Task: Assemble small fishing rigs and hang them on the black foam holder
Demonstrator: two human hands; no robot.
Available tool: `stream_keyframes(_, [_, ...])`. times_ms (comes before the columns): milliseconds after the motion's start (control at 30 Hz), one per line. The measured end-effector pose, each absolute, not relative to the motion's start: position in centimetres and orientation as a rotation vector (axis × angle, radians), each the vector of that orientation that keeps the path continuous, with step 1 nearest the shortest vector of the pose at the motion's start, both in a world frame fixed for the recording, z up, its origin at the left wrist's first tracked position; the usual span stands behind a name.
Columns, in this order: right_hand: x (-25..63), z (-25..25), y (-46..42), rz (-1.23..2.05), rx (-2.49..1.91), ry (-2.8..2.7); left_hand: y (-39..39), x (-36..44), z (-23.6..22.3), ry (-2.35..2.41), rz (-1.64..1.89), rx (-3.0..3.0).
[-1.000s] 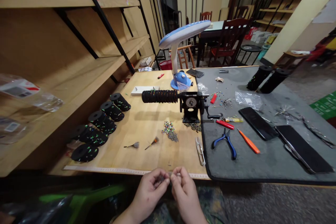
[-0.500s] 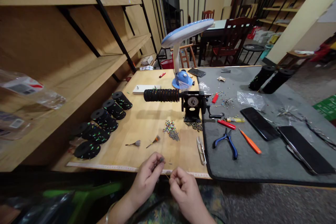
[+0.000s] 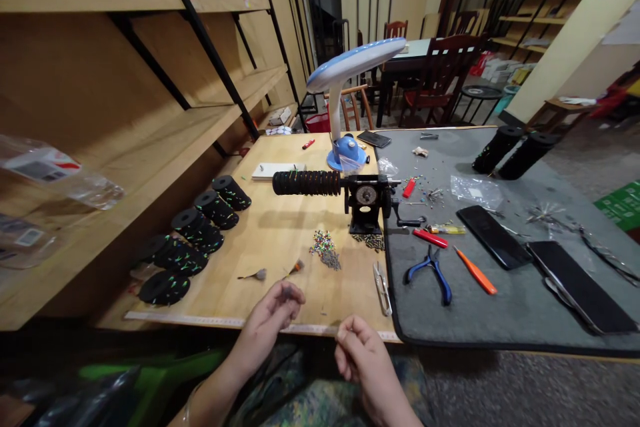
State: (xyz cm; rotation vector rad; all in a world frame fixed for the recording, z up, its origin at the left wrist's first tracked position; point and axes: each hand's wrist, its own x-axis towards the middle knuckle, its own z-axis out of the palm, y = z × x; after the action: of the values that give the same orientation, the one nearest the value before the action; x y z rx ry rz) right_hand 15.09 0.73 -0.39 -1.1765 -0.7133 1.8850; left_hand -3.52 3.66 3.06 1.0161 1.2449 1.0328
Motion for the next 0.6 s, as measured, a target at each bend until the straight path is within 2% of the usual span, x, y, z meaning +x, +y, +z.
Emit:
stream_keyframes(200, [15.0,0.0,0.8,1.939,-1.15,-0.64,2.7,-2.0,2.9,1.104,0.851,1.005])
stream_keyframes(500, [15.3,-0.5,1.3,1.981,-1.192,-0.766,4.0,-0.7,2.5,1.176,0.799,1.132])
stream_keyframes(600, [15.9,-0.2,2.0,1.89,-1.214,-0.874,4.1,-0.6,2.7,1.198,0.805,1.147])
